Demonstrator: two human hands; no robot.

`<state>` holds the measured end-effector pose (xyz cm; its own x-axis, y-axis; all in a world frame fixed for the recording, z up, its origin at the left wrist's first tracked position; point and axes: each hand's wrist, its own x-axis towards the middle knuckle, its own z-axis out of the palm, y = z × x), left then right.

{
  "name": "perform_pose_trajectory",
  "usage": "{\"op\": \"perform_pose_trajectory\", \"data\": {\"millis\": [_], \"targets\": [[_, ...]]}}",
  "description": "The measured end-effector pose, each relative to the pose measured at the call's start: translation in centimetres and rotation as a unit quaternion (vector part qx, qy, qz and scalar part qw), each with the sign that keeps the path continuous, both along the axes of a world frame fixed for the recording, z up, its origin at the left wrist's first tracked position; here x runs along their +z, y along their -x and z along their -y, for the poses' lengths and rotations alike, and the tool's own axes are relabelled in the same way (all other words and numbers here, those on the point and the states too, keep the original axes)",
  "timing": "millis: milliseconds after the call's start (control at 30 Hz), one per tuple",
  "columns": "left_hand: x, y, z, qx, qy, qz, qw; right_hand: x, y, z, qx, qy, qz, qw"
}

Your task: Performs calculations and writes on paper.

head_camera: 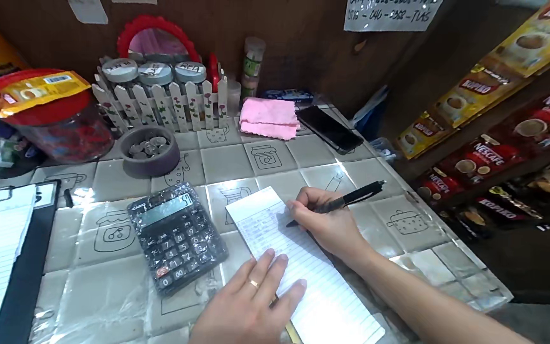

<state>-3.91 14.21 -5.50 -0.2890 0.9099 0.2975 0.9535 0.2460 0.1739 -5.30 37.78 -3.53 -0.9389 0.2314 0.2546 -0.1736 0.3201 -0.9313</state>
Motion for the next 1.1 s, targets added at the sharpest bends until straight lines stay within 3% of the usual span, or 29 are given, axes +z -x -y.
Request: {"op": "perform_pose_trajectory", "data": {"millis": [733,1100], "targets": [[0.47,-0.14,0.07,0.006,0.029,0.001,1.0,-0.36,0.27,0.18,0.048,-0.098,-0.029,0.994],[0.62,-0.13,0.13,0.005,0.032,0.012,0.999,-0.31,0.28,0.28,0.04,-0.081,-0.023,0.996]]}}
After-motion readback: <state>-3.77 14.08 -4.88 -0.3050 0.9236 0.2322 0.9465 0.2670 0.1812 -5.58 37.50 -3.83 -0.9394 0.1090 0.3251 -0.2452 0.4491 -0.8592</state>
